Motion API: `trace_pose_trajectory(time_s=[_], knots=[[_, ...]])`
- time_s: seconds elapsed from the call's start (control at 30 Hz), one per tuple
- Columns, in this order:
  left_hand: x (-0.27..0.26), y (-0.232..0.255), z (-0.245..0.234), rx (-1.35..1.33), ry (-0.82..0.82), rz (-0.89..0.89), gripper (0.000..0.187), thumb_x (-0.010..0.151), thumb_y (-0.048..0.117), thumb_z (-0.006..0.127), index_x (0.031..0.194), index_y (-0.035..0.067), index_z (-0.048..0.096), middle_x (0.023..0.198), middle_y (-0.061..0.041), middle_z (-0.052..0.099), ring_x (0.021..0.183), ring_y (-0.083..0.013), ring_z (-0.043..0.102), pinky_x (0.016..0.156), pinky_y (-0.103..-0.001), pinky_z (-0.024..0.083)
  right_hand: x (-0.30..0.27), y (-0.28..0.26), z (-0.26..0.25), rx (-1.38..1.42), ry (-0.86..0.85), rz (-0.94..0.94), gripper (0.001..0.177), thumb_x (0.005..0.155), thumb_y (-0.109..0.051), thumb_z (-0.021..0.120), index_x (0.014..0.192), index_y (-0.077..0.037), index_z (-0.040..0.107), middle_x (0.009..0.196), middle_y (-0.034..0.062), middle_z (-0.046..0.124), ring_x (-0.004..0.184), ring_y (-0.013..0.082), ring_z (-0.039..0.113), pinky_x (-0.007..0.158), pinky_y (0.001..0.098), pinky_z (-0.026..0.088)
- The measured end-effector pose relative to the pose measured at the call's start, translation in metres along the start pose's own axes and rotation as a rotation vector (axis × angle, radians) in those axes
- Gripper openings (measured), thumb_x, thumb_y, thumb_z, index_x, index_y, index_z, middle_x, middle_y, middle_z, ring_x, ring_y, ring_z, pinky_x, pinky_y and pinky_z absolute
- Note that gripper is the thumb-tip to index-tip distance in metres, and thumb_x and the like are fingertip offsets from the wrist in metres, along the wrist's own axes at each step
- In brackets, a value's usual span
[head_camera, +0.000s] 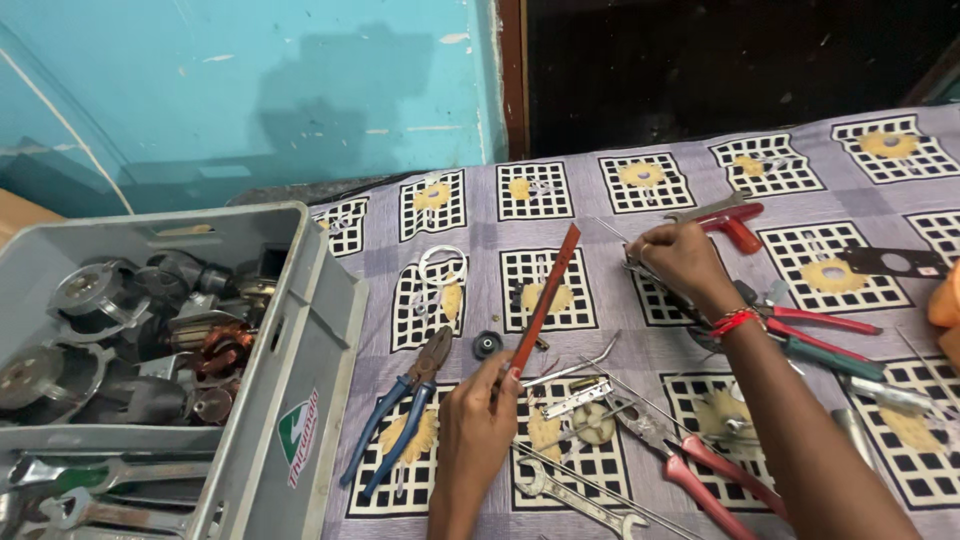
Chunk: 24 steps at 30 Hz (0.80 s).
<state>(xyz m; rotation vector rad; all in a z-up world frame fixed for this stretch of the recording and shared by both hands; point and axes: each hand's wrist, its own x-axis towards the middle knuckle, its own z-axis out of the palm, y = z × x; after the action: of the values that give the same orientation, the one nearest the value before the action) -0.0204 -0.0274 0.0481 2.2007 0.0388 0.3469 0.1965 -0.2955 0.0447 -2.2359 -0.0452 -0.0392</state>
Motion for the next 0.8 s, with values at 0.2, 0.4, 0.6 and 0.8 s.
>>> trace_pose_trajectory(time_s=[0.2,0.4,0.6,0.8], knots=[[0.000,0.001,0.002,-0.039,-0.013,-0.038,0.028,0.098,0.016,0.056,0.120,0.007,0.070,0.081,-0.013,0.077,0.066,-0.0213,0.076,0.057,-0.037,0.058,-0.026,-0.025,-0.042,0.568,-0.134,-0.072,0.016,0.093,-0.008,0.062,0.092,0.004,0.073,0.091,0.0107,0.077,0.082,0.0156,0.073,0.079,0.0285,0.059],[-0.001,0.002,0.002,-0.067,0.001,0.005,0.028,0.098,0.017,0.057,0.119,0.005,0.070,0.076,-0.013,0.075,0.065,-0.0219,0.075,0.058,-0.038,0.057,-0.064,-0.081,-0.071,0.560,-0.028,-0.019,0.011,0.096,-0.006,0.066,0.099,0.001,0.073,0.090,0.0131,0.074,0.082,0.0172,0.073,0.081,0.0305,0.060],[-0.004,0.004,0.005,-0.139,-0.017,-0.025,0.030,0.099,0.018,0.056,0.123,0.004,0.067,0.075,-0.013,0.073,0.059,-0.0191,0.069,0.055,-0.037,0.055,-0.091,-0.111,-0.110,0.846,0.069,-0.248,0.010,0.103,-0.007,0.060,0.106,0.001,0.067,0.097,0.0113,0.071,0.091,0.0191,0.072,0.084,0.0332,0.060],[-0.011,0.025,0.023,-0.428,-0.223,-0.155,0.033,0.099,0.016,0.048,0.129,0.005,0.054,0.097,-0.008,0.076,0.066,-0.0145,0.068,0.053,-0.028,0.057,-0.115,-0.116,-0.131,0.951,0.037,-0.409,0.008,0.106,-0.005,0.061,0.109,0.001,0.065,0.099,0.0114,0.069,0.095,0.0200,0.070,0.088,0.0335,0.060]])
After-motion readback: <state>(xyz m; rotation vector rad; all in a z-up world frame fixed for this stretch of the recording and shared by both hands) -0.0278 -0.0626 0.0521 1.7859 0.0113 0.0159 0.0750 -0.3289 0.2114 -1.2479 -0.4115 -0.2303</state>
